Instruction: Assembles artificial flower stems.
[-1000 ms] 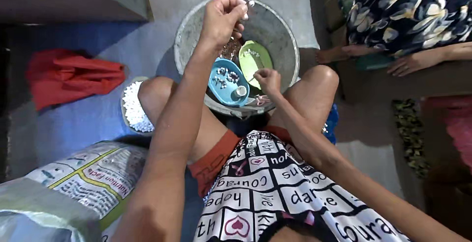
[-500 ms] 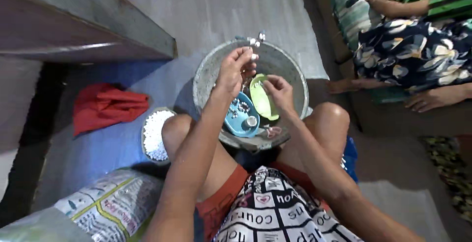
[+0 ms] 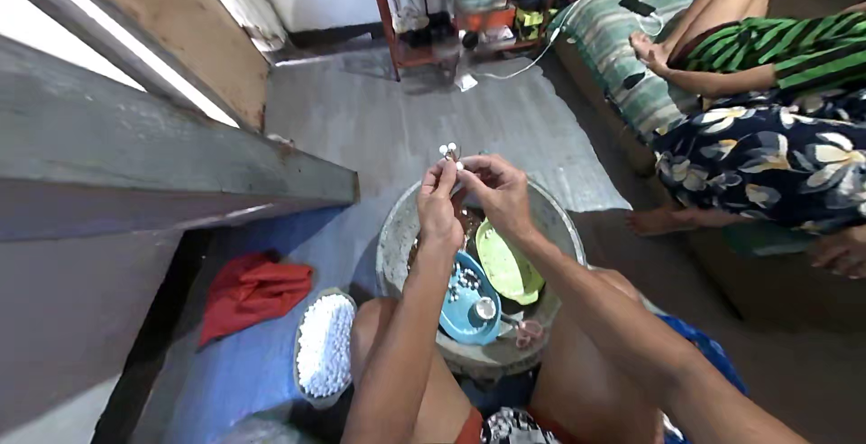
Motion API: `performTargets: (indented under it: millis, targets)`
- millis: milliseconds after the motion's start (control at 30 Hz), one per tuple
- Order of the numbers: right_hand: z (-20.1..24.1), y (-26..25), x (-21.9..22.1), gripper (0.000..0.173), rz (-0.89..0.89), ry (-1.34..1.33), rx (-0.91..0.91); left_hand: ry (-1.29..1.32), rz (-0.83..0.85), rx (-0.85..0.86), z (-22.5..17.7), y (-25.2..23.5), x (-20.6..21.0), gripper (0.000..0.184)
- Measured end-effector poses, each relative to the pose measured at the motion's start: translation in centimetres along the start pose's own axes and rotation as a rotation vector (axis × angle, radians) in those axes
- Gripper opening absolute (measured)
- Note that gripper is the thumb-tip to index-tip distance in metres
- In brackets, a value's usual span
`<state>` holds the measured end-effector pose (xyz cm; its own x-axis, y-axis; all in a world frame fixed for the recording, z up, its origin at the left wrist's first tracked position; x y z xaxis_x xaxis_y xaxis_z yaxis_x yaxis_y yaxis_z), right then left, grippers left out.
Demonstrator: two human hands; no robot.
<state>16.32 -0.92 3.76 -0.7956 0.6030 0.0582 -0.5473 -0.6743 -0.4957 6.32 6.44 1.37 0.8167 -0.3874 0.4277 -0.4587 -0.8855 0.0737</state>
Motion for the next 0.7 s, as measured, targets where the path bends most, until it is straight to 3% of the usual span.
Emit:
performTargets:
  millis: [167, 300, 433, 700]
  targets:
    - [-0.3, -4.1, -0.7, 0.021, -0.150, -0.193, 0.120, -0.187, -0.058, 0.175, -3.6, -3.4, 4.1, 0.015]
    - [-0.8, -4.1, -1.7, 0.022, -0.263, -0.362, 0.221, -0.273, -0.028, 0.288, -3.1, -3.8, 5.5, 0.014]
    - [-2.3, -2.8, -3.2, 0.021, -0.328, -0.398, 0.304, -0.305, 0.008, 0.309, -1.9, -3.7, 5.4, 0.013]
    - [-2.3, -2.3, -6.2, 0.022, -0.320, -0.483, 0.351, -0.531, 0.010, 0.370, -3.4, -4.3, 1.7, 0.014]
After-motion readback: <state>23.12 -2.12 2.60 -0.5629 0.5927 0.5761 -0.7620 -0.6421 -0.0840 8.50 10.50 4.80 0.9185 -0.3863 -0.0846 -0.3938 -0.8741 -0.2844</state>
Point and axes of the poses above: each hand's wrist, its own y-axis away from the middle knuckle, its own x-axis out of the palm, z = x × y, the point moved 6 cm from there along -y, towards the middle knuckle, and after that the axes turned 6 degrees about -y, right-handed, at the moved point
